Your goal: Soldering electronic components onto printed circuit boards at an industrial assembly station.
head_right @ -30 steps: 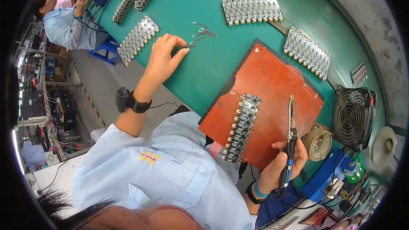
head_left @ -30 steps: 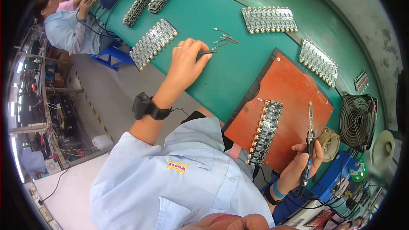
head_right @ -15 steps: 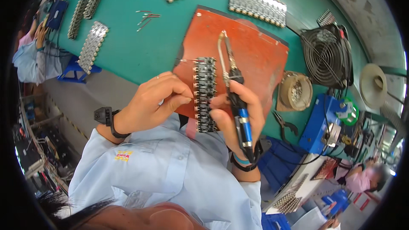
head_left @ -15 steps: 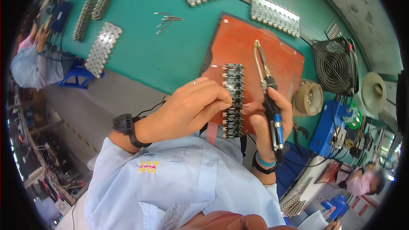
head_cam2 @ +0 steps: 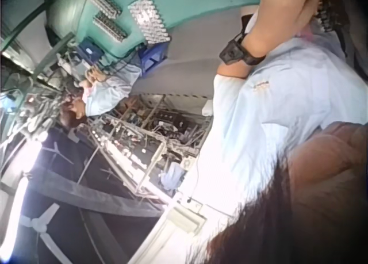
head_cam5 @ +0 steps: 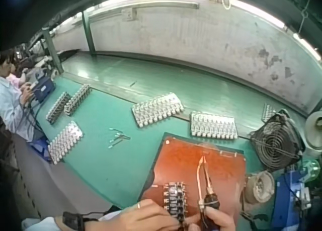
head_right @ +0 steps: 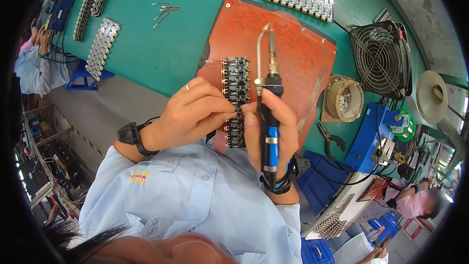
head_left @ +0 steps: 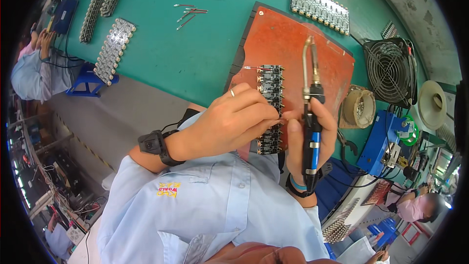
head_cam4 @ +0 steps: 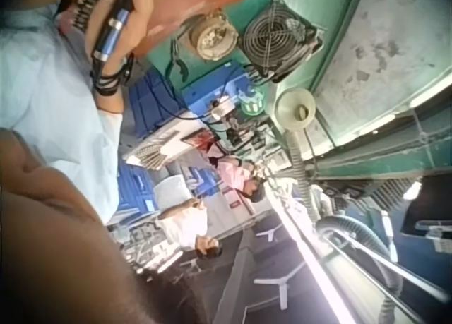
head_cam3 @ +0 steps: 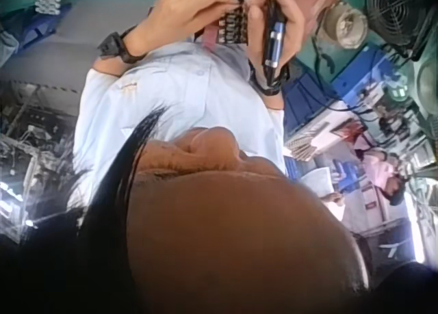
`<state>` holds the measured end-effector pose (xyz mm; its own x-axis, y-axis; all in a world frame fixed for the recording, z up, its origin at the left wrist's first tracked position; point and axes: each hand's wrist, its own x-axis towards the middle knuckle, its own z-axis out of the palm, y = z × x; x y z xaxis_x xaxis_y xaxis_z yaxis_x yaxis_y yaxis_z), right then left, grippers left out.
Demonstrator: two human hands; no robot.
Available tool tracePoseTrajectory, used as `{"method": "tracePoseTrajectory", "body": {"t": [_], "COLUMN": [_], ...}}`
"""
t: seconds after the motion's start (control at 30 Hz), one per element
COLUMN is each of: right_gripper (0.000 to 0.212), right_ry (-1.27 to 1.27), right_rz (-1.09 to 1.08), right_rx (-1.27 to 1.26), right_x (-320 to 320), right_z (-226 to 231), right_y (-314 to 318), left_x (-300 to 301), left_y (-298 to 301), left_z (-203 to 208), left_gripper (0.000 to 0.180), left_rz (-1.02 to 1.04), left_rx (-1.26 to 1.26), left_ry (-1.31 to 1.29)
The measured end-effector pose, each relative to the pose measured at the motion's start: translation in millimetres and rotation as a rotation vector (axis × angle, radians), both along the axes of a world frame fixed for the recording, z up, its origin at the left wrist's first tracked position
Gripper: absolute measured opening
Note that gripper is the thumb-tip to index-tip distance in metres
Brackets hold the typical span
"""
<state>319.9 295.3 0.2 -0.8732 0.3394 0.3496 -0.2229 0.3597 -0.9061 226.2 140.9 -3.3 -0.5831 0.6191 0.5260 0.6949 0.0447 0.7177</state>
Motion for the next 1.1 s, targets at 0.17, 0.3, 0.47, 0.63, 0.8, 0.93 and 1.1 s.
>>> {"method": "tracePoseTrajectory", "body": {"t": [0.17, 0.3, 0.47, 0.63, 0.8, 0.93, 1.1], "right_gripper": [0.039, 0.04, 0.039, 0.049, 0.066, 0.06, 0.06], "right_ry": [0.019, 0.003, 0.016, -0.035, -0.018, -0.046, -0.015], "right_rz": [-0.004, 0.01, 0.024, 0.023, 0.02, -0.199, -0.084], "right_rx": [-0.09, -0.067, -0.082, -0.143, -0.275, -0.175, -0.066], "right_x": [4.4, 2.9, 2.2, 4.0, 17.3, 29.6, 41.8], "right_z": [-0.4, 0.1, -3.4, -2.6, -5.8, 1.4, -2.9], "right_y": [4.0, 4.1, 4.4, 6.8, 31.2, 34.5, 50.9], "left_x": [-3.7, -3.5, -0.2, -9.6, -38.1, -48.4, -51.0], "left_y": [0.3, 0.3, -1.0, -8.0, -10.0, 0.1, 3.2], "left_z": [1.0, 0.1, 0.1, 3.0, 12.3, 4.8, -0.3], "left_gripper": [0.018, 0.019, 0.018, 0.017, 0.014, 0.011, 0.01], "left_rz": [0.0, -0.008, -0.03, -0.041, 0.07, 0.094, 0.089], "left_rx": [0.003, -0.006, -0.021, -0.116, -0.288, -0.317, -0.361], "left_ry": [0.001, 0.007, -0.012, -0.004, 0.039, 0.077, 0.034]}}
